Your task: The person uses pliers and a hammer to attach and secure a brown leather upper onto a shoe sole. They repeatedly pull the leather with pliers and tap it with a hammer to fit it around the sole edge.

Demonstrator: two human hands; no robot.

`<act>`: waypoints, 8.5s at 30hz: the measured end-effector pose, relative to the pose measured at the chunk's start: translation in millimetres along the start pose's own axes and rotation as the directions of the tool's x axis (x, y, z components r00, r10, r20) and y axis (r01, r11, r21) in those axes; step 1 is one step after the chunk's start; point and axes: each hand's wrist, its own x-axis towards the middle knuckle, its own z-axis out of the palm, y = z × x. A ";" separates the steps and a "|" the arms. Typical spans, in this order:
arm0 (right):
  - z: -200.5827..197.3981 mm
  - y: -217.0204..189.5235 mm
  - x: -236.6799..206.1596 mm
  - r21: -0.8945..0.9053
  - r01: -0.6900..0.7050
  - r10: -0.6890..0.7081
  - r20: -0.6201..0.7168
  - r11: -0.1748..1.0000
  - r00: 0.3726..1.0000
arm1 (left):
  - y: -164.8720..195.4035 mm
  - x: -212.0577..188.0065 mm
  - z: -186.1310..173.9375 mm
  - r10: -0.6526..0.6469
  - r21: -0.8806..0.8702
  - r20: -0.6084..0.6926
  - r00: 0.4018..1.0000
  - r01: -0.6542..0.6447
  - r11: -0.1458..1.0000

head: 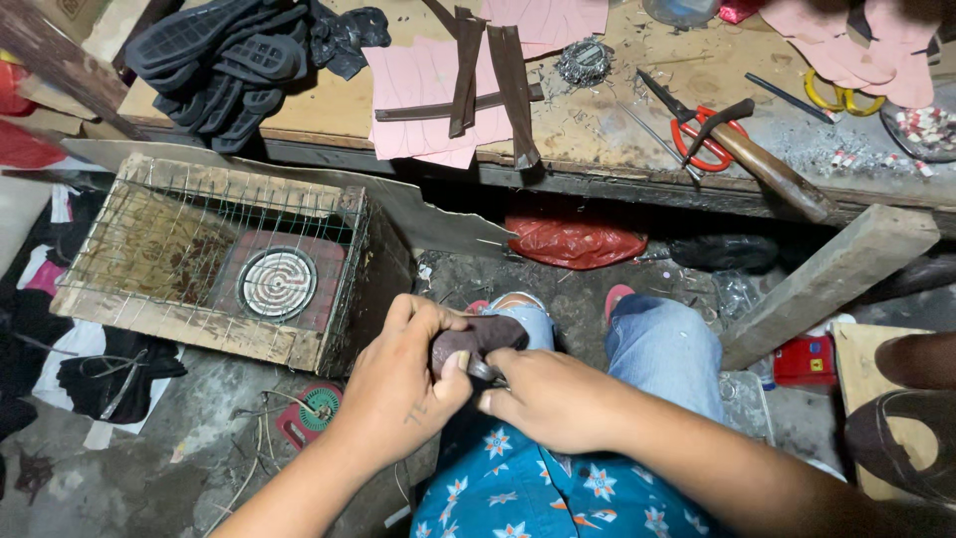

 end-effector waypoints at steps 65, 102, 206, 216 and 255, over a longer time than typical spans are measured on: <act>54.3 21.4 10.1 0.361 0.033 -0.073 0.097 0.932 0.993 | -45.3 -4.8 -7.8 -0.050 -0.055 -0.067 0.996 0.047 0.997; 21.4 -13.9 8.4 0.050 -0.247 0.240 0.109 0.968 0.965 | -30.5 -10.0 -4.2 -0.046 -0.016 -0.018 0.999 0.046 0.999; 35.3 108.2 -105.1 0.330 -0.218 0.342 -0.383 0.918 0.858 | -106.6 23.6 142.3 0.060 -0.803 0.313 0.948 0.230 0.550; 34.6 122.8 -87.5 0.144 -0.332 0.362 -0.322 0.932 0.875 | -108.0 21.9 144.7 0.064 -0.771 0.280 0.958 0.185 0.610; 28.4 136.5 -125.9 0.649 0.197 0.337 -0.601 0.735 0.725 | -23.8 28.2 77.6 0.281 -0.345 0.031 0.959 -0.254 0.904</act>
